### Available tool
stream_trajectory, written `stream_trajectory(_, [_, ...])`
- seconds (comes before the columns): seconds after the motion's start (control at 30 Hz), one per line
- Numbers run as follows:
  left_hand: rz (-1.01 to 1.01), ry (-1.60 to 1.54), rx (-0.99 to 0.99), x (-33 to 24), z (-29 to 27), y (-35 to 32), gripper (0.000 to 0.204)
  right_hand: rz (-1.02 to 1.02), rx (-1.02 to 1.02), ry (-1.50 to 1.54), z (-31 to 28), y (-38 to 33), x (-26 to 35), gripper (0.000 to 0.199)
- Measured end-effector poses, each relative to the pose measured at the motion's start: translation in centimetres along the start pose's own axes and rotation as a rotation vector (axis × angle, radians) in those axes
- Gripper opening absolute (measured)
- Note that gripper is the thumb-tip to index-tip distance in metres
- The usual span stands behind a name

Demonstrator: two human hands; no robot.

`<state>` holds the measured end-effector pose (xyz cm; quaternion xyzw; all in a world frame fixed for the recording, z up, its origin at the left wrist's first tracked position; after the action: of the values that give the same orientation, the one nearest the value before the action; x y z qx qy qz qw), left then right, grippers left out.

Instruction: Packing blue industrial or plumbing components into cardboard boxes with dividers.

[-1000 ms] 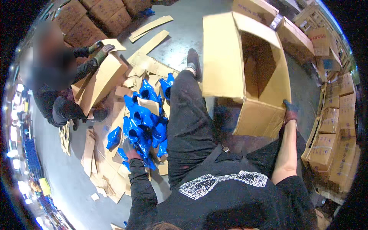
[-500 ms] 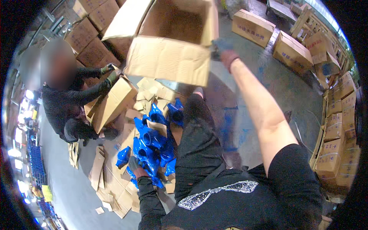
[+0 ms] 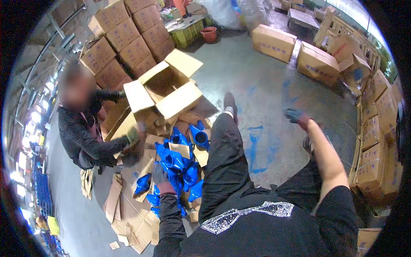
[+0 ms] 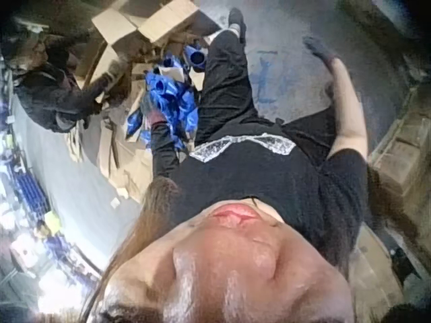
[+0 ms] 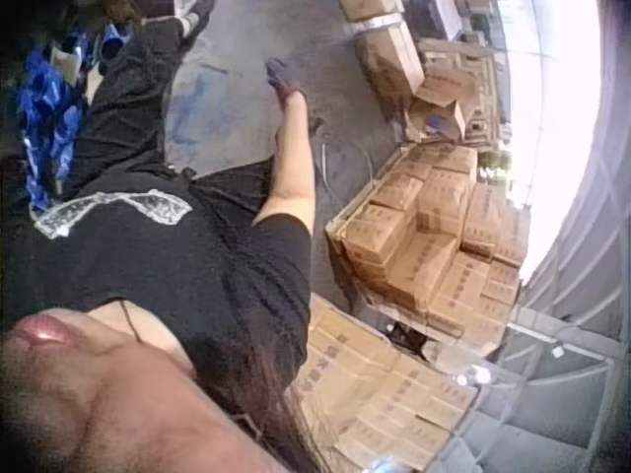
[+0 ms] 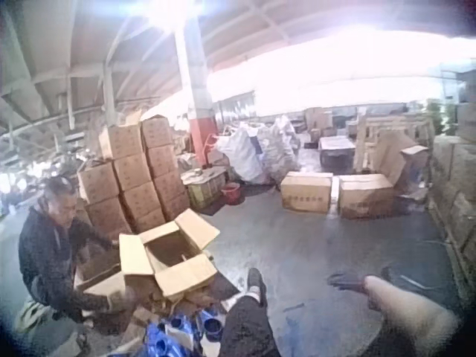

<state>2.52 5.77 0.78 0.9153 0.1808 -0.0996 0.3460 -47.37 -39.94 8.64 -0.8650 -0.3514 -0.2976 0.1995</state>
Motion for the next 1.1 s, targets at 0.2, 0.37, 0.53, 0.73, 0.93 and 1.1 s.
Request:
stream_trajectory(0.2, [0.063, -0.603, -0.019, -8.3, 2.4, 14.2, 0.026, 0.354, -0.077, -0.306, -9.7, -14.1, 0.1, 0.044])
stream_trajectory(0.37, [0.196, -1.136, 0.212, -26.2, 1.1, 23.9, 0.027, 0.522, -0.033, -0.241, -7.7, -22.4, 3.0, 0.048])
stream_trajectory(0.53, [0.778, -0.778, 1.007, -30.5, 6.7, 26.2, 0.033, 0.367, 0.144, -0.470, -6.8, -21.7, 8.7, 0.035])
stream_trajectory(0.73, [0.936, -0.525, 1.125, -31.7, 10.3, 28.4, 0.034, 0.054, -0.138, -0.484, -7.3, -19.5, 7.7, 0.028])
stream_trajectory(0.93, [0.736, -0.534, 1.352, -32.1, 15.1, 33.0, 0.036, 0.038, -0.028, -0.404, -9.0, -17.6, -2.0, 0.029])
stream_trajectory(1.1, [0.726, -0.663, 1.495, -33.9, 20.4, 35.9, 0.035, 0.098, 0.132, -0.065, -9.5, -15.2, -7.1, 0.025])
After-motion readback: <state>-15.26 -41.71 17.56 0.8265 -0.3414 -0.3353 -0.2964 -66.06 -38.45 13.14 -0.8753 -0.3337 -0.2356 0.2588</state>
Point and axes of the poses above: each hand's wrist, its own y-axis towards the middle knuckle, its own z-axis out of the palm, x = y × z, the point moved 1 cm from there along y, towards the middle knuckle, and after that the axes turned 14 degrees about -y, right-handed, at the moved point
